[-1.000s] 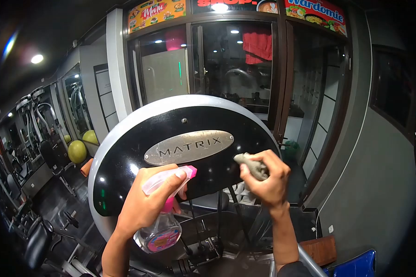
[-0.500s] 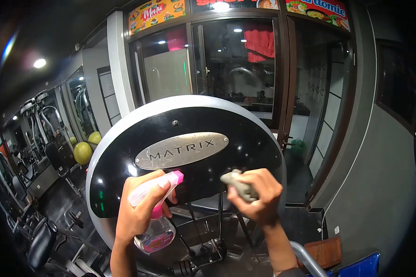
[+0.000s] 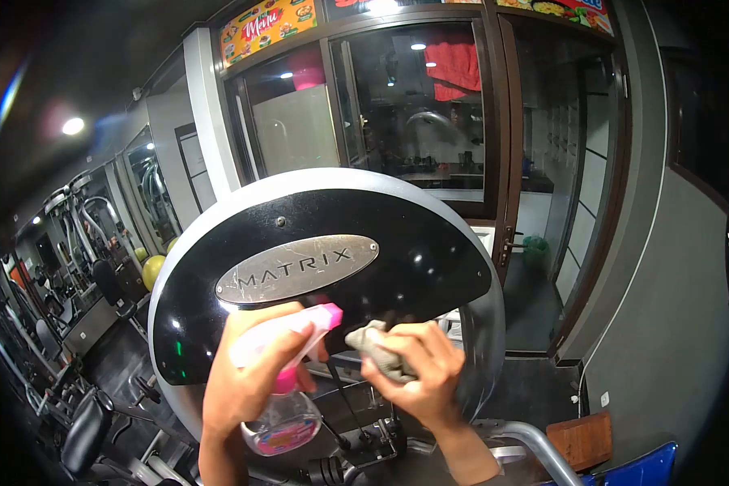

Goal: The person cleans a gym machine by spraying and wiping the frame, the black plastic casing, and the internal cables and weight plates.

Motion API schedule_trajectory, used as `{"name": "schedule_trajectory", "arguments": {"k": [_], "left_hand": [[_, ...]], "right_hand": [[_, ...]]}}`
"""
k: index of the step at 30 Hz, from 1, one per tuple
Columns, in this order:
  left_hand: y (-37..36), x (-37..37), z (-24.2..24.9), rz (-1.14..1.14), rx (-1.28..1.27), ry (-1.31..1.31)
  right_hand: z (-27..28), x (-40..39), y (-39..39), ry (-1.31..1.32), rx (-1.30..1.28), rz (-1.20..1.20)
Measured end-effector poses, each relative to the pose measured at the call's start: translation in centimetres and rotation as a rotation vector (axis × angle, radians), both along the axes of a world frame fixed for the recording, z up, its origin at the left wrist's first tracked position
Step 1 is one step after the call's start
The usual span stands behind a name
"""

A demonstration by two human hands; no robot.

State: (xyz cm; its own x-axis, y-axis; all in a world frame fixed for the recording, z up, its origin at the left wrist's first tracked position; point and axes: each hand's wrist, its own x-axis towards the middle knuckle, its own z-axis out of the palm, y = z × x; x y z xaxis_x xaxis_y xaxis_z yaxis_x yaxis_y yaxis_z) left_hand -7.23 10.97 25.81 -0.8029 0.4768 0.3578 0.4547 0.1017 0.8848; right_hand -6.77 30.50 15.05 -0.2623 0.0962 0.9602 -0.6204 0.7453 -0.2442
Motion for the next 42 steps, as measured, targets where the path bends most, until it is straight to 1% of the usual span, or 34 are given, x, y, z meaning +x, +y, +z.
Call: {"name": "schedule_trajectory", "arguments": {"k": [4, 8, 14, 16, 17, 19, 21, 23, 25, 26, 28, 29, 30, 31, 33, 36, 39, 41, 42], "left_hand": [[2.5, -0.2, 0.9, 0.003, -0.058, 0.05], [4.5, -0.6, 0.8, 0.002, -0.057, 0.114], [5.2, -1.7, 0.5, 0.009, -0.108, 0.109], [5.1, -1.7, 0.5, -0.022, 0.007, 0.046], [5.0, -1.8, 0.5, -0.026, 0.008, 0.046], [4.6, -1.9, 0.7, 0.009, 0.066, 0.036], [4.0, -2.1, 0.6, -0.019, 0.07, 0.016], [3.5, -2.0, 0.6, -0.038, 0.069, 0.091], [2.9, -2.6, 0.5, -0.055, 0.124, 0.133], [2.7, -2.7, 0.3, -0.061, 0.14, 0.123], [2.4, -2.9, 0.4, -0.068, 0.156, 0.113], [2.4, -2.9, 0.4, -0.063, 0.114, 0.124], [2.4, -3.0, 0.4, -0.06, 0.071, 0.136], [2.6, -3.0, 0.4, -0.063, 0.073, 0.133], [2.8, -3.0, 0.2, -0.052, 0.087, 0.149], [2.8, -3.0, 0.0, -0.054, 0.091, 0.147], [2.5, -3.0, 0.0, -0.044, 0.1, 0.149], [2.3, -2.9, 0.0, -0.035, 0.095, 0.148], [2.3, -2.8, -0.1, -0.028, 0.113, 0.146]], "right_hand": [[-0.8, -0.6, 2.7, 0.041, -0.162, -0.134], [-1.4, -0.9, 5.8, -0.018, -0.34, -0.185], [-1.6, -0.8, 6.6, -0.039, -0.374, -0.193], [-1.0, -0.6, 6.3, -0.069, -0.394, -0.194], [-0.3, -0.5, 5.9, -0.067, -0.394, -0.199], [1.5, -0.7, 5.1, -0.116, -0.373, -0.158], [3.2, -1.2, 4.4, -0.082, -0.168, -0.177], [4.5, -1.4, 3.4, -0.019, 0.004, -0.088], [4.5, -1.4, 2.7, -0.028, 0.096, -0.008], [4.5, -1.1, 3.0, -0.043, 0.123, -0.026], [4.1, -1.3, 4.6, -0.059, 0.073, -0.044], [4.0, -1.4, 5.5, -0.071, 0.03, -0.071], [3.6, -1.9, 6.5, -0.059, -0.017, -0.138], [3.7, -2.1, 7.5, -0.063, -0.092, -0.182], [3.7, -3.0, 9.0, -0.061, -0.159, -0.281], [5.0, -3.4, 7.9, -0.045, -0.117, -0.288], [7.1, -3.1, 4.8, 0.0, 0.039, -0.149], [7.7, -2.8, 3.4, -0.017, 0.097, -0.047], [7.8, -2.6, 3.4, -0.033, 0.117, -0.054]]}}
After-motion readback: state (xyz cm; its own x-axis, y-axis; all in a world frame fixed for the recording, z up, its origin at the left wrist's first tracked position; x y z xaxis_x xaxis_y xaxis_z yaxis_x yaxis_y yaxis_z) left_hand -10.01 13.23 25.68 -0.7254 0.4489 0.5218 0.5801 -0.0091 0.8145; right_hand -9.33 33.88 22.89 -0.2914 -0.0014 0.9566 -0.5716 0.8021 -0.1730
